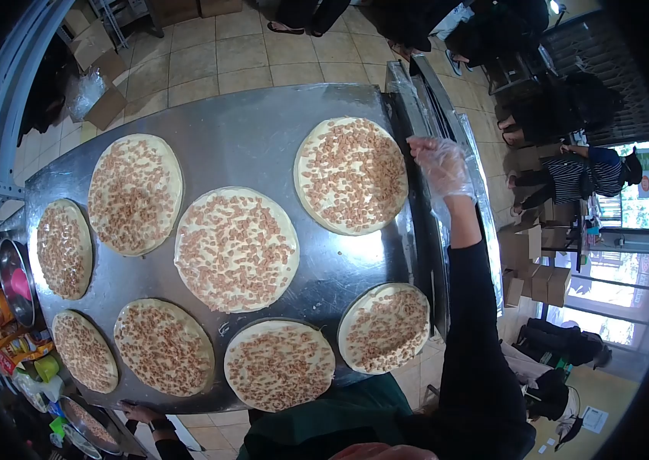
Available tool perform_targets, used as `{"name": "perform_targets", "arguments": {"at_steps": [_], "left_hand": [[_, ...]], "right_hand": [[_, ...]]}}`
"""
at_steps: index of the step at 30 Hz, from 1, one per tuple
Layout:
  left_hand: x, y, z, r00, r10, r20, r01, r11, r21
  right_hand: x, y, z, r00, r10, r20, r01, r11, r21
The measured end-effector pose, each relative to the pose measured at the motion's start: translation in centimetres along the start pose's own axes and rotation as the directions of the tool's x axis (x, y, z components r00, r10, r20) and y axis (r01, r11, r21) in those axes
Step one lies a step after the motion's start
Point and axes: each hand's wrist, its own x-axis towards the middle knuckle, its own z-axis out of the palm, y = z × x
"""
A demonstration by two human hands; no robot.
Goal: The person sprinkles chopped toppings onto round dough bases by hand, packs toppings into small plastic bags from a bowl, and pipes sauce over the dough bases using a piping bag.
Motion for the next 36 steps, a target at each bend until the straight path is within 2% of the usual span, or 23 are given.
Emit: {"name": "perform_targets", "arguments": {"at_steps": [1, 2, 5, 6, 8, 10, 14, 17, 20, 23, 24, 26, 27, 28, 29, 31, 34, 36], "left_hand": [[-0.3, 0.2, -0.1, 1.0, -0.002, -0.002, 0.002, 1.0, 0.011], [-0.6, 0.5, 0.0, 1.0, -0.003, -0.002, 0.003, 1.0, 0.021], [-1.7, 1.7, 0.5, 1.0, -0.005, -0.03, 0.003, 0.998, -0.062], [-1.5, 1.6, 0.4, 1.0, -0.003, -0.019, 0.002, 1.0, -0.021], [-1.1, 1.4, 0.1, 1.0, 0.002, 0.006, -0.003, 0.998, 0.067], [-1.6, 1.9, 0.3, 0.999, -0.036, -0.009, 0.036, 0.998, 0.057], [-1.7, 2.2, 0.2, 1.0, -0.002, -0.012, 0.003, 0.998, 0.063], [-1.7, 2.0, 0.2, 0.999, 0.029, -0.026, -0.028, 0.999, 0.025], [-3.4, 4.9, 0.4, 0.995, -0.088, 0.056, 0.095, 0.985, -0.146], [-4.2, 5.6, 0.8, 0.997, -0.081, -0.009, 0.079, 0.982, -0.17], [-3.7, 5.1, 0.6, 0.996, -0.086, -0.006, 0.084, 0.986, -0.147], [-2.0, 3.1, 0.4, 0.996, -0.093, 0.003, 0.093, 0.99, -0.103], [-2.3, 3.4, 0.5, 0.994, -0.113, -0.001, 0.112, 0.984, -0.138], [-3.8, 5.3, 0.9, 0.991, -0.135, -0.007, 0.132, 0.976, -0.174], [-4.7, 6.4, 0.9, 0.988, -0.157, -0.011, 0.151, 0.966, -0.207], [-3.2, 4.7, 0.5, 0.99, -0.137, -0.006, 0.136, 0.985, -0.102], [-2.0, 2.9, 0.5, 0.998, -0.067, -0.009, 0.067, 0.998, -0.006], [-2.0, 2.6, 0.4, 0.999, -0.032, -0.015, 0.032, 0.999, 0.018]], "right_hand": [[-0.6, -0.3, 0.0, 0.996, -0.089, 0.001, 0.088, 0.976, -0.199], [-1.3, -0.6, 0.5, 0.998, -0.059, -0.005, 0.055, 0.964, -0.26], [-2.7, -1.3, 1.9, 0.934, -0.348, -0.08, 0.276, 0.845, -0.459], [-3.2, -1.5, 2.4, 0.933, -0.345, -0.108, 0.279, 0.878, -0.389], [-3.2, -2.1, 3.1, 0.936, -0.347, -0.058, 0.31, 0.893, -0.326], [-2.9, -2.6, 3.4, 0.946, -0.323, 0.026, 0.316, 0.901, -0.295], [-1.4, -3.1, 3.8, 0.983, -0.182, 0.014, 0.18, 0.956, -0.231], [-1.9, -3.4, 4.7, 0.932, -0.363, 0.023, 0.358, 0.904, -0.234], [-4.1, -5.1, 5.7, 0.907, -0.391, 0.157, 0.42, 0.868, -0.265], [-4.7, -5.4, 6.8, 0.849, -0.528, 0.029, 0.504, 0.792, -0.345], [-4.7, -6.2, 6.8, 0.857, -0.511, 0.064, 0.506, 0.812, -0.29], [-4.7, -5.3, 7.8, 0.822, -0.549, 0.152, 0.564, 0.749, -0.346], [-4.7, -5.1, 8.2, 0.801, -0.566, 0.197, 0.595, 0.714, -0.369], [-4.8, -5.8, 8.3, 0.847, -0.484, 0.22, 0.532, 0.77, -0.353], [-4.6, -6.3, 8.4, 0.855, -0.476, 0.208, 0.519, 0.779, -0.35], [-3.9, -6.8, 8.5, 0.872, -0.454, 0.184, 0.49, 0.799, -0.348], [-2.7, -6.5, 9.9, 0.795, -0.58, 0.176, 0.598, 0.702, -0.386], [-2.3, -7.1, 10.3, 0.78, -0.601, 0.173, 0.617, 0.694, -0.37]]}}
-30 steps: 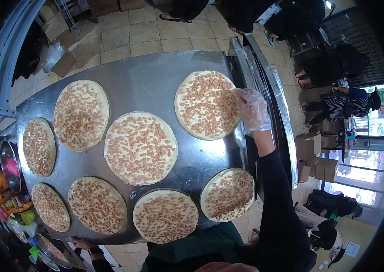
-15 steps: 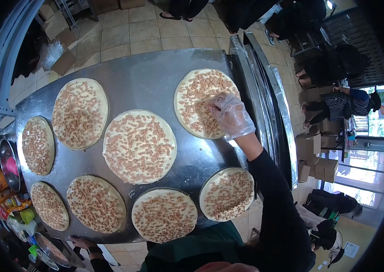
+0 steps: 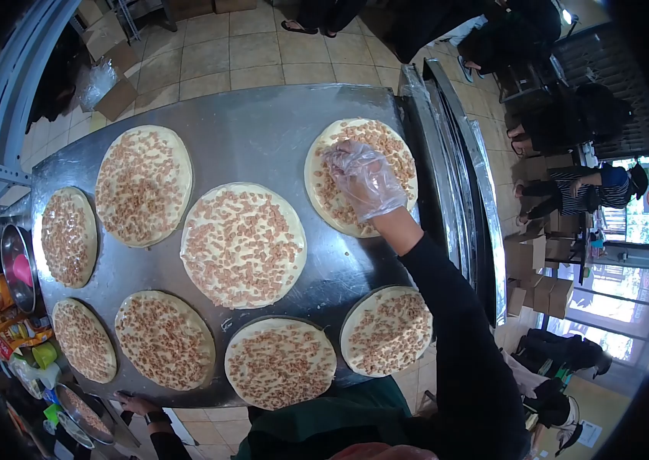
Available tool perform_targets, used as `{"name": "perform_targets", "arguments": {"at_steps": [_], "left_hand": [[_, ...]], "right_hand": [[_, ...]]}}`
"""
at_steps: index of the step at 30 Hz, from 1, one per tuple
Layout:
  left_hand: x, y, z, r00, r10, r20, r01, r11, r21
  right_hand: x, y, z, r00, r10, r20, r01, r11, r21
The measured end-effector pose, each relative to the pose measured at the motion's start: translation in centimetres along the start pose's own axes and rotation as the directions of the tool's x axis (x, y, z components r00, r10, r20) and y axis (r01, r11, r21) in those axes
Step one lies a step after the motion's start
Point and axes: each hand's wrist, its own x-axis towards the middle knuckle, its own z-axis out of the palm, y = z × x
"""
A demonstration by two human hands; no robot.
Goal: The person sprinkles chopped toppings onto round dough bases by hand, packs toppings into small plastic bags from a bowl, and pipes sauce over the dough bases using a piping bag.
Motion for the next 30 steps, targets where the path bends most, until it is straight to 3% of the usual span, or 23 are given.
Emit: {"name": "perform_targets", "arguments": {"at_steps": [2, 6, 8, 11, 12, 14, 17, 19, 21, 23, 24, 27, 28, 30], "left_hand": [[-0.3, 0.0, 0.0, 1.0, 0.009, -0.005, -0.009, 1.0, 0.009], [-2.7, 3.2, 0.7, 0.998, -0.049, -0.043, 0.037, 0.968, -0.247], [-3.9, 4.5, 1.1, 0.998, -0.036, -0.052, 0.024, 0.976, -0.215], [-2.2, 2.0, 0.6, 0.996, 0.057, -0.069, -0.064, 0.992, -0.105], [-0.4, -0.5, 0.3, 0.992, 0.104, -0.066, -0.108, 0.993, -0.047], [1.4, -3.5, -0.1, 0.972, 0.227, -0.057, -0.228, 0.973, -0.013], [-4.6, 5.7, 0.7, 0.997, -0.051, -0.059, 0.039, 0.981, -0.189], [-2.6, 3.1, 0.3, 0.999, -0.028, -0.045, 0.021, 0.99, -0.14], [-0.5, -0.2, 0.1, 0.998, 0.027, -0.049, -0.031, 0.997, -0.07], [0.4, -2.1, 0.0, 0.991, 0.119, -0.059, -0.118, 0.993, 0.021], [-0.1, -1.3, -0.1, 0.997, 0.049, -0.051, -0.052, 0.997, -0.062], [-2.2, 2.5, 0.3, 0.994, -0.105, -0.02, 0.097, 0.968, -0.233], [-2.3, 2.6, 0.4, 0.993, -0.121, -0.019, 0.113, 0.965, -0.238], [-1.6, 1.3, 0.2, 0.997, -0.066, -0.033, 0.058, 0.979, -0.196]], "right_hand": [[0.4, -0.3, 0.3, 1.0, -0.02, 0.003, 0.02, 1.0, 0.023], [0.7, -0.9, 0.8, 0.998, -0.026, 0.049, 0.024, 0.999, 0.036], [0.7, -1.7, 0.3, 0.998, -0.023, 0.056, 0.022, 1.0, 0.008], [1.0, -3.8, -1.6, 0.996, 0.037, 0.086, -0.05, 0.986, 0.156], [0.9, -4.6, -1.8, 0.999, 0.013, 0.038, -0.024, 0.956, 0.292], [0.0, -5.5, 0.1, 0.994, -0.102, 0.042, 0.081, 0.933, 0.351], [-0.3, -7.3, 1.5, 0.988, -0.139, 0.067, 0.104, 0.921, 0.376], [0.5, -8.0, 1.9, 0.983, -0.126, 0.136, 0.072, 0.935, 0.346], [1.7, -8.4, 3.2, 0.991, -0.132, -0.02, 0.131, 0.931, 0.34], [2.8, -9.0, 3.8, 0.993, -0.114, -0.029, 0.117, 0.954, 0.275], [3.4, -9.1, 4.3, 0.994, -0.113, 0.011, 0.102, 0.934, 0.342], [5.3, -9.8, 4.3, 0.936, -0.056, 0.348, -0.02, 0.977, 0.21], [5.5, -9.6, 6.0, 0.974, -0.059, 0.221, -0.001, 0.964, 0.265], [5.6, -9.4, 5.3, 0.964, 0.028, 0.264, -0.112, 0.944, 0.309]]}}
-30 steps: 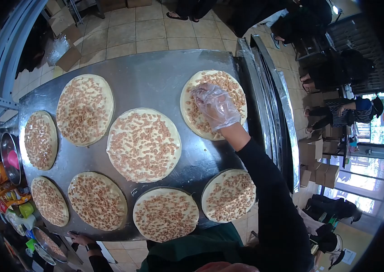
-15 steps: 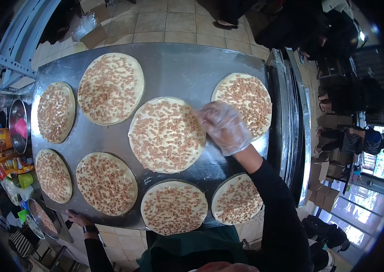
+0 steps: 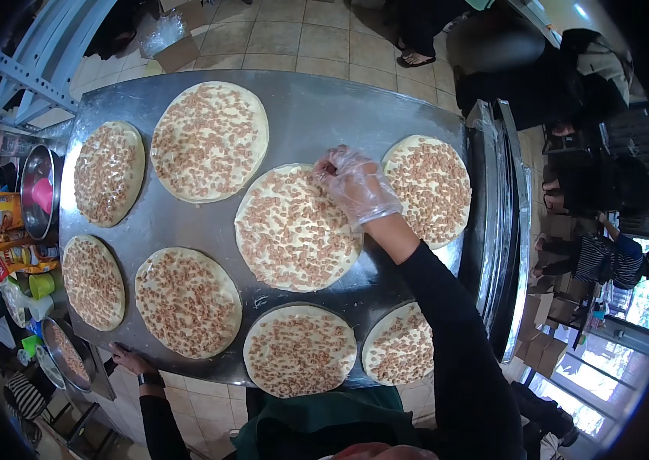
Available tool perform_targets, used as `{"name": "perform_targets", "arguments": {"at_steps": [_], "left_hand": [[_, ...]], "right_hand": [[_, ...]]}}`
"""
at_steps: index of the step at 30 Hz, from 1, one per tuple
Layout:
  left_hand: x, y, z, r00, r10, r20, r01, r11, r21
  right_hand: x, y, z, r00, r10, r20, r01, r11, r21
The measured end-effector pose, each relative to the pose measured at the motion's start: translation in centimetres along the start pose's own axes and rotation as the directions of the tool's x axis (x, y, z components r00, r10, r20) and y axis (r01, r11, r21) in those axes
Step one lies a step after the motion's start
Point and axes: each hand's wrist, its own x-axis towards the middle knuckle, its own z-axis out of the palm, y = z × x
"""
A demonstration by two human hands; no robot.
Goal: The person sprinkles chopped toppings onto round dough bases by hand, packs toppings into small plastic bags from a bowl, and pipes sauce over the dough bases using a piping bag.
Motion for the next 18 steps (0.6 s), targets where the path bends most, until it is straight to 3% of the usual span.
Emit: {"name": "perform_targets", "arguments": {"at_steps": [2, 4, 6, 8, 10, 12, 14, 16, 17, 18], "left_hand": [[2.7, -4.2, -1.0, 0.99, 0.144, 0.01, -0.144, 0.985, 0.097], [2.3, -3.8, -0.8, 0.983, 0.18, 0.024, -0.182, 0.972, 0.152], [2.2, -3.2, -0.8, 0.994, 0.114, 0.006, -0.114, 0.989, 0.099], [-0.6, 0.7, 0.3, 0.997, -0.069, -0.015, 0.068, 0.995, -0.069], [0.0, 0.2, 0.0, 0.998, -0.057, 0.005, 0.058, 0.997, -0.053], [0.0, -0.1, -0.1, 0.998, -0.055, 0.015, 0.056, 0.998, -0.033], [-0.6, 0.6, 0.0, 0.998, -0.061, 0.009, 0.061, 0.998, -0.02], [-0.6, 0.7, 0.1, 0.997, -0.075, 0.022, 0.076, 0.995, -0.057], [-0.7, 0.7, 0.1, 0.996, -0.081, 0.025, 0.083, 0.994, -0.077], [-0.6, 0.6, 0.0, 0.996, -0.084, 0.032, 0.086, 0.993, -0.084]], "right_hand": [[0.1, -0.6, -0.2, 1.0, 0.01, -0.01, -0.01, 0.998, 0.06], [0.3, -0.7, 0.6, 0.996, -0.06, -0.06, 0.067, 0.992, 0.108], [0.5, -0.7, 0.8, 0.999, 0.036, -0.005, -0.035, 0.995, 0.092], [0.5, -1.4, -0.2, 0.996, 0.093, 0.014, -0.094, 0.987, 0.134], [-0.6, -1.5, -2.7, 0.992, 0.126, 0.002, -0.122, 0.963, 0.239], [-3.0, -0.5, -5.3, 0.994, 0.05, -0.1, -0.03, 0.981, 0.191], [-6.3, -0.6, -8.0, 0.99, -0.004, -0.138, 0.0, 1.0, -0.031], [-10.7, 1.4, -8.5, 0.998, 0.011, -0.061, -0.019, 0.992, -0.123], [-13.9, 3.9, -6.8, 0.986, -0.133, -0.101, 0.091, 0.934, -0.345], [-14.6, 1.1, -8.2, 0.95, 0.307, 0.062, -0.305, 0.952, -0.036]]}}
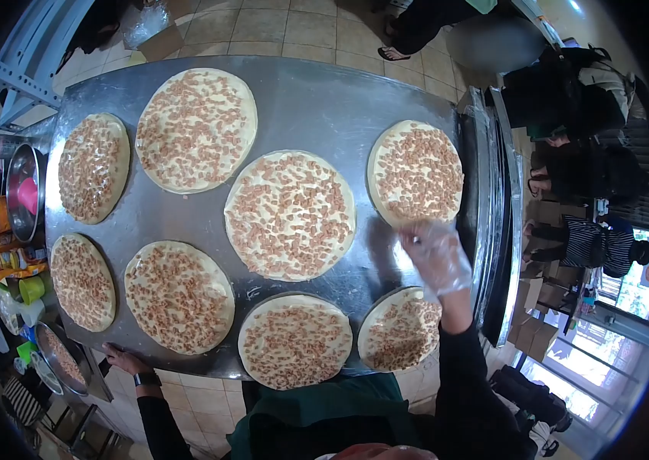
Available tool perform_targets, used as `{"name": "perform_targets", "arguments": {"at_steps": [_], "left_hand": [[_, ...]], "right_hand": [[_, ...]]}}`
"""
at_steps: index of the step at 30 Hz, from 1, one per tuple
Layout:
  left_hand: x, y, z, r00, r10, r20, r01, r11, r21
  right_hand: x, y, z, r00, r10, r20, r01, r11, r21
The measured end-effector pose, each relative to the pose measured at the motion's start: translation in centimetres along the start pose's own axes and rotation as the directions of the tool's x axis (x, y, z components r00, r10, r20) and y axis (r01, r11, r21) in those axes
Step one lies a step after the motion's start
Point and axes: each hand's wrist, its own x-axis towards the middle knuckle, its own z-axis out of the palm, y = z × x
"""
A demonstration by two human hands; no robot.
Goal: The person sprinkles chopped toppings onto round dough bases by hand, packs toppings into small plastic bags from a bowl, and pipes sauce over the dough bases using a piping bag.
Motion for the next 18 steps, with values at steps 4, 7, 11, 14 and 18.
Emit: {"name": "perform_targets", "arguments": {"at_steps": [4, 7, 11, 14, 18], "left_hand": [[-0.7, 0.6, 0.2, 1.0, -0.011, 0.013, 0.011, 0.999, -0.039], [-1.5, 1.8, 0.6, 0.999, -0.042, -0.017, 0.042, 0.999, 0.026], [-1.1, 1.4, 0.3, 0.993, 0.121, -0.017, -0.113, 0.965, 0.238], [-1.8, 2.1, 0.9, 0.996, 0.08, -0.042, -0.075, 0.99, 0.117], [-1.4, 1.6, 0.8, 0.997, 0.031, -0.068, -0.02, 0.988, 0.151]], "right_hand": [[-3.6, 2.4, 3.6, 0.948, -0.275, -0.161, 0.21, 0.918, -0.335], [-3.9, 1.9, 5.5, 0.979, -0.118, -0.167, 0.094, 0.985, -0.144], [-4.1, 1.7, 6.7, 0.994, 0.082, -0.076, -0.085, 0.996, -0.031], [-3.1, 1.9, 6.2, 0.992, 0.087, -0.094, -0.085, 0.996, 0.02], [-1.0, -0.6, 5.7, 0.994, 0.061, -0.093, 0.019, 0.729, 0.685]]}}
